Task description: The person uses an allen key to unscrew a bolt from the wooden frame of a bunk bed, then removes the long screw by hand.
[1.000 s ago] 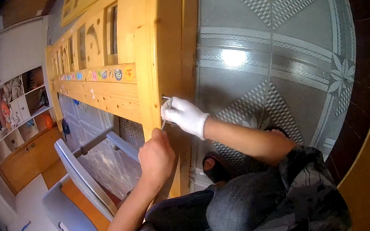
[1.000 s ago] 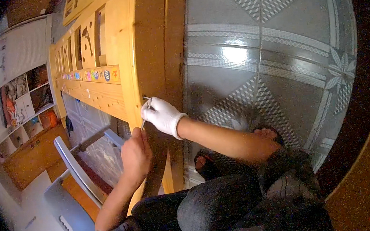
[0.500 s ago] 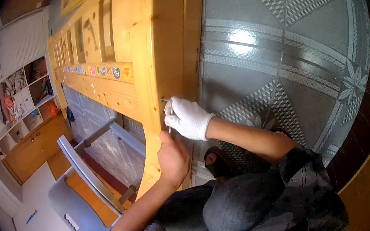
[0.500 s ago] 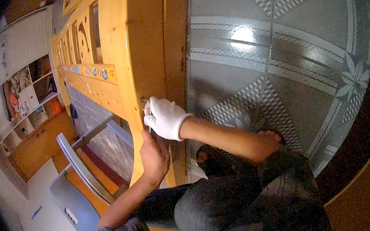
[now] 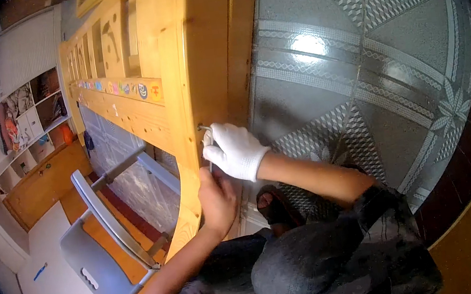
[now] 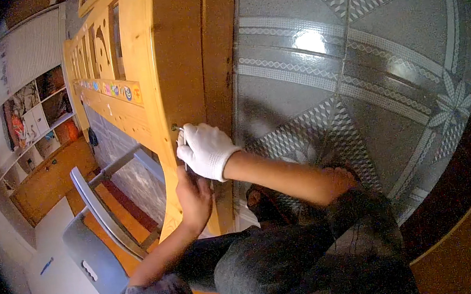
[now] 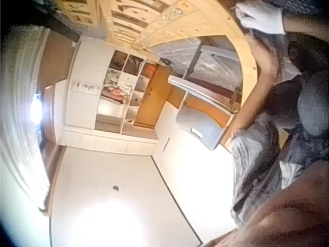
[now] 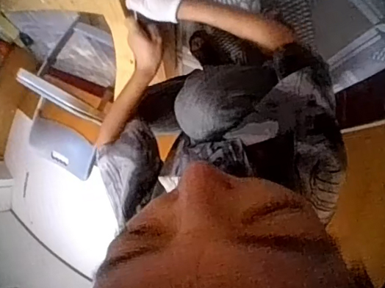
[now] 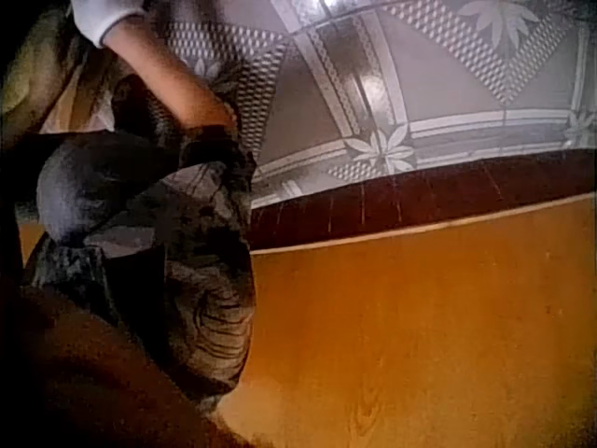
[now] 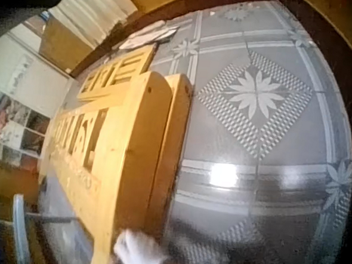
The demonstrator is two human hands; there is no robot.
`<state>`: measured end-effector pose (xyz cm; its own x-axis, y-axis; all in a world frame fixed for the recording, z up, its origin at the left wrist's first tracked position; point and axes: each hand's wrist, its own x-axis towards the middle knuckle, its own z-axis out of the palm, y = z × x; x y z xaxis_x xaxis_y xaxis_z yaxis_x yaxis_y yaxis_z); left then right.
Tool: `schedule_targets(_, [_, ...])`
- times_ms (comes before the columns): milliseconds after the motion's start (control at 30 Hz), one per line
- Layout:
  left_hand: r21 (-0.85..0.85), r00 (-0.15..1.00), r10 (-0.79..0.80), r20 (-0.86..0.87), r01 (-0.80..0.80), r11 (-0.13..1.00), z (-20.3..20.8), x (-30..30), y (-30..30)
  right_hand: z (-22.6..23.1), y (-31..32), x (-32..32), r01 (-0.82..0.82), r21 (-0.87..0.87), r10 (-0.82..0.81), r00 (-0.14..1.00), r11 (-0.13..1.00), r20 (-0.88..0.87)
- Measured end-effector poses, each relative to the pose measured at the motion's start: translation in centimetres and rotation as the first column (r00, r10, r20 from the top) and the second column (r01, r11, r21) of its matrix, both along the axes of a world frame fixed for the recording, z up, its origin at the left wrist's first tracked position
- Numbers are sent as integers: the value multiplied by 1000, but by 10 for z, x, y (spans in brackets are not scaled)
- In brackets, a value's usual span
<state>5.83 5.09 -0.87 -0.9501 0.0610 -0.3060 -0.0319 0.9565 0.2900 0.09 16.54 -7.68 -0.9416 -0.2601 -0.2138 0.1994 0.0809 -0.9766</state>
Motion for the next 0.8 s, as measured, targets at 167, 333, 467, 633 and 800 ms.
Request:
schedule_targets(167, [-54, 971, 147, 186, -139, 989, 58, -22, 12, 6, -14, 6, 295, -612, -3, 902, 734, 431])
schedule_targets(333, [-100, 975, 59, 214, -38, 994, 106, -48, 28, 30, -4, 5, 433, -774, 137, 828, 461, 545])
schedule_targets(467, [-159, 877, -79, 474, 174, 972, 126, -38, 62, 37, 19, 19, 419, -785, -239, 907, 456, 346])
schedule_targets(633, [-209, 990, -112, 87, 129, 969, 84, -50, 25, -24, 34, 11, 333, -602, -274, 943, 726, 191])
schedule_targets(800, [-392, 812, -475, -340, 336, 856, 15, -85, -34, -35, 11, 2, 265, -414, -369, 909, 871, -194])
